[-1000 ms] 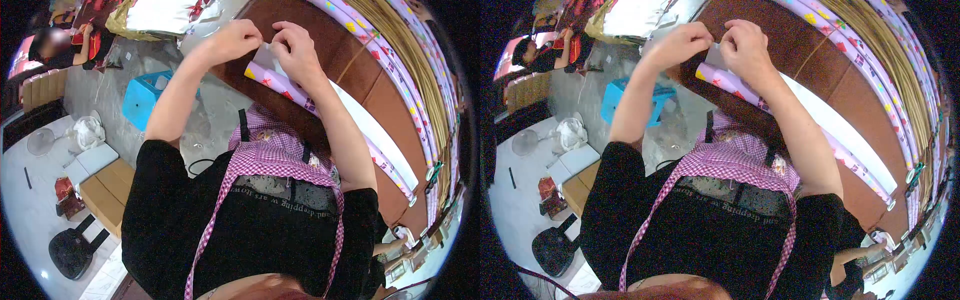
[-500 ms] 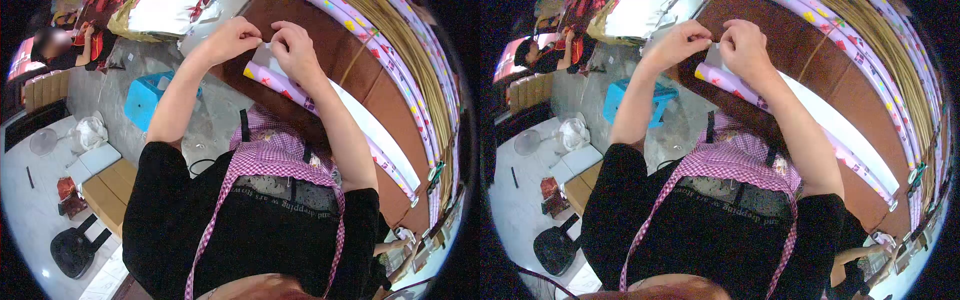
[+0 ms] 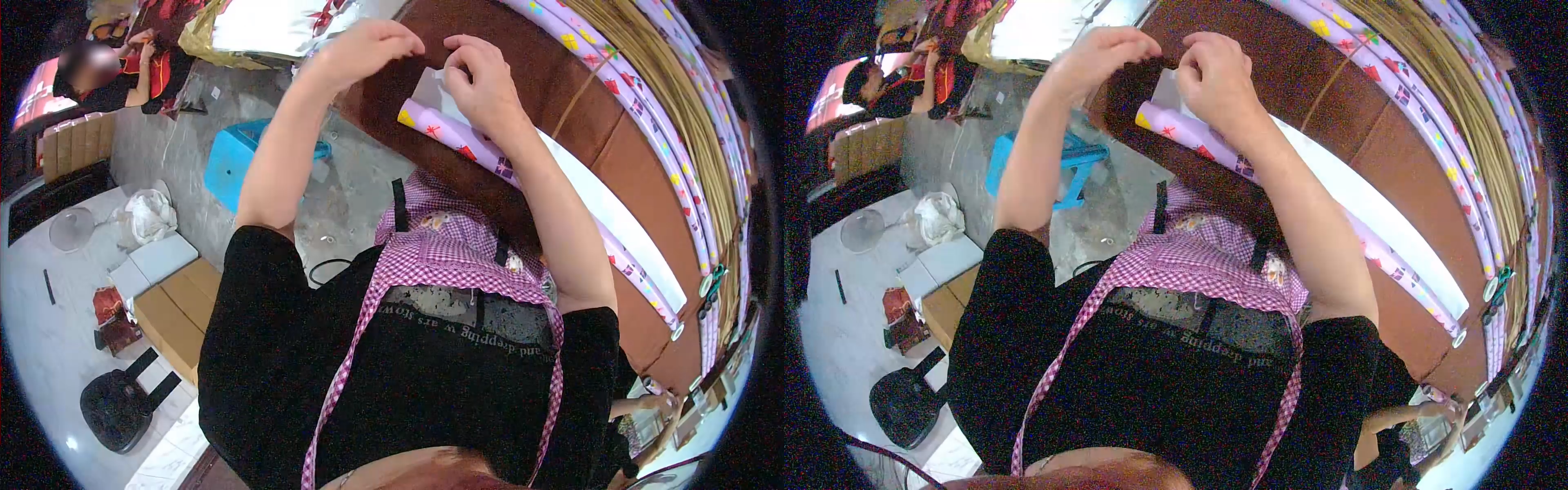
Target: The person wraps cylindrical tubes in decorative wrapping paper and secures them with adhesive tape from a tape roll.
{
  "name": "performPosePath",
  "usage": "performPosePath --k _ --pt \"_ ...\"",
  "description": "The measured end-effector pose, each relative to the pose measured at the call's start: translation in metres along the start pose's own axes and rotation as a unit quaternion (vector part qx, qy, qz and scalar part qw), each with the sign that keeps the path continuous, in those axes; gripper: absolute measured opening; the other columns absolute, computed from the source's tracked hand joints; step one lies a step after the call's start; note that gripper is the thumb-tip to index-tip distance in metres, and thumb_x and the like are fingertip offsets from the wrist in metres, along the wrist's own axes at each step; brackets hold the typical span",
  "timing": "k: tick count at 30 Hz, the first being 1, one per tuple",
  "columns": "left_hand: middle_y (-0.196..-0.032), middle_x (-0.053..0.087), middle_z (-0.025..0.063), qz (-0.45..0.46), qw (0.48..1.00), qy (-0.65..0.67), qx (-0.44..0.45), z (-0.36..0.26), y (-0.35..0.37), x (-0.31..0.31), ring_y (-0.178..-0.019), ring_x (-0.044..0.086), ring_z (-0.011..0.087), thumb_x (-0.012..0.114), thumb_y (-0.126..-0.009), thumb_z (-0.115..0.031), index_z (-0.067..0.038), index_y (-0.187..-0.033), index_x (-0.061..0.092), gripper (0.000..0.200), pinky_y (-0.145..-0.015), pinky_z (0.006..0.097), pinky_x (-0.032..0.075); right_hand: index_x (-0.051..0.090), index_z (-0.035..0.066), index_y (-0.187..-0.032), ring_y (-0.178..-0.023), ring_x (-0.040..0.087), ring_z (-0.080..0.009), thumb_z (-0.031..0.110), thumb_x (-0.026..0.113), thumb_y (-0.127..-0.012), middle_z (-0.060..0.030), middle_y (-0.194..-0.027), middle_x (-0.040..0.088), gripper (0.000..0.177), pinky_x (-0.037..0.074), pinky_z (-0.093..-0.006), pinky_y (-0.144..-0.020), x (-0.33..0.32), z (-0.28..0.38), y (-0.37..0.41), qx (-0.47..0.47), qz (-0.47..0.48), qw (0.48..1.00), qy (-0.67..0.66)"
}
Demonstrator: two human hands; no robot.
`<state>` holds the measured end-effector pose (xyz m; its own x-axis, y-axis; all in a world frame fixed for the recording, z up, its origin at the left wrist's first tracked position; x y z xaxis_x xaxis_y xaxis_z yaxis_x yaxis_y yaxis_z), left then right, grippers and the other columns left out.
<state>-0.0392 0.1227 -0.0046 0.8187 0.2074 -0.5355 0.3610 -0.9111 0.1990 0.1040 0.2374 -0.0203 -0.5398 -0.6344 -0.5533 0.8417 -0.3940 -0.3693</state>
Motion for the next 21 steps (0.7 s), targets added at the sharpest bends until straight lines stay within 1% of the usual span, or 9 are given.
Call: performPosePath --k 2,3,6,8,10,15,18,20,21 --pt "-0.102 0.073 0.0111 -0.069 0.996 0.048 0.027 0.000 0.002 -0.011 -0.095 0.067 0.0210 0.060 -0.095 -0.021 0.001 -0.108 0.070 0.028 -0.088 0.0327 0.051 0.064 0.004 -0.084 -0.117 0.057 -0.0347 0.011 0.060 -0.081 -0.0150 -0.120 0.066 0.008 0.044 -0.0424 -0.102 -0.001 0.001 -0.001 0.010 0.004 1.000 0.002" --pt "-0.102 0.073 0.0111 -0.070 0.996 0.047 0.027 -0.004 0.004 -0.010 -0.095 0.067 0.0210 0.060 -0.095 -0.021 0.001 -0.108 0.070 0.028 -0.088 0.0327 0.051 0.064 0.004 -0.084 -0.117 0.057 -0.0345 0.011 0.060 -0.082 -0.0150 -0.121 0.066 0.008 0.044 -0.0423 -0.102 -0.002 0.001 -0.001 0.013 0.006 1.000 0.004" --pt "-0.098 0.070 0.0081 -0.099 0.988 -0.112 0.024 -0.018 0.016 -0.003 -0.091 0.064 0.0144 0.067 -0.092 -0.017 0.001 -0.109 0.069 0.025 -0.084 0.0293 0.052 0.064 0.003 -0.084 -0.117 0.057 -0.0341 0.011 0.060 -0.082 -0.0151 -0.121 0.066 0.009 0.044 -0.0421 -0.102 -0.001 0.001 -0.001 0.015 0.007 1.000 0.001" --pt "-0.093 0.068 0.0086 -0.110 0.988 -0.103 0.016 -0.022 0.022 0.004 -0.087 0.063 0.0144 0.072 -0.088 -0.019 0.000 -0.107 0.069 0.026 -0.080 0.0301 0.053 0.064 0.003 -0.084 -0.116 0.057 -0.0339 0.011 0.059 -0.082 -0.0152 -0.121 0.066 0.009 0.044 -0.0420 -0.102 -0.002 0.001 -0.001 0.014 0.005 1.000 -0.002" --pt "-0.092 0.066 0.0128 -0.113 0.991 -0.054 0.051 -0.012 0.020 0.016 -0.084 0.067 0.0229 0.077 -0.082 -0.021 0.001 -0.097 0.068 0.028 -0.077 0.0345 0.054 0.064 0.003 -0.084 -0.115 0.058 -0.0337 0.011 0.059 -0.082 -0.0157 -0.120 0.066 0.009 0.044 -0.0416 -0.101 -0.003 0.003 -0.001 0.009 0.012 1.000 0.001" --pt "-0.089 0.064 0.0126 -0.159 0.970 -0.156 0.100 -0.009 0.012 0.028 -0.084 0.065 0.0268 0.076 -0.081 -0.019 -0.001 -0.093 0.065 0.024 -0.073 0.0368 0.053 0.063 0.002 -0.084 -0.113 0.059 -0.0339 0.011 0.059 -0.083 -0.0165 -0.119 0.066 0.010 0.045 -0.0410 -0.100 -0.004 0.002 -0.001 0.011 0.009 1.000 -0.003" --pt "-0.085 0.064 0.0085 -0.156 0.965 -0.184 0.104 -0.010 0.010 0.026 -0.080 0.064 0.0209 0.074 -0.082 -0.016 -0.002 -0.093 0.066 0.020 -0.072 0.0332 0.051 0.063 0.001 -0.083 -0.112 0.059 -0.0339 0.011 0.058 -0.083 -0.0165 -0.119 0.066 0.011 0.045 -0.0408 -0.099 -0.005 0.001 -0.001 0.005 0.004 1.000 -0.011" --pt "-0.083 0.063 0.0042 -0.051 0.999 0.004 0.004 -0.015 0.014 0.020 -0.078 0.060 0.0139 0.071 -0.084 -0.012 -0.002 -0.096 0.066 0.016 -0.072 0.0292 0.049 0.063 0.001 -0.083 -0.112 0.059 -0.0339 0.011 0.058 -0.083 -0.0164 -0.120 0.066 0.012 0.045 -0.0407 -0.099 -0.006 0.001 -0.001 0.000 0.000 1.000 -0.011" --pt "-0.083 0.063 0.0042 -0.052 0.999 0.003 0.004 -0.011 0.016 0.016 -0.078 0.060 0.0139 0.071 -0.084 -0.012 -0.002 -0.096 0.066 0.016 -0.072 0.0292 0.049 0.063 0.001 -0.083 -0.112 0.058 -0.0337 0.012 0.057 -0.084 -0.0164 -0.120 0.065 0.012 0.045 -0.0405 -0.099 -0.006 0.001 -0.001 0.008 0.001 1.000 -0.013"
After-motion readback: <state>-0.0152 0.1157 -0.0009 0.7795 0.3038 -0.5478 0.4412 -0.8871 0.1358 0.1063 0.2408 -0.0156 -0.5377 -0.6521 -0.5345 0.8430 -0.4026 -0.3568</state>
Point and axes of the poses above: each hand's wrist, its own y-axis away from the middle knuckle, its own x-axis out of the palm, z = x × y, the point moved 5 cm from there along -y, towards the middle knuckle
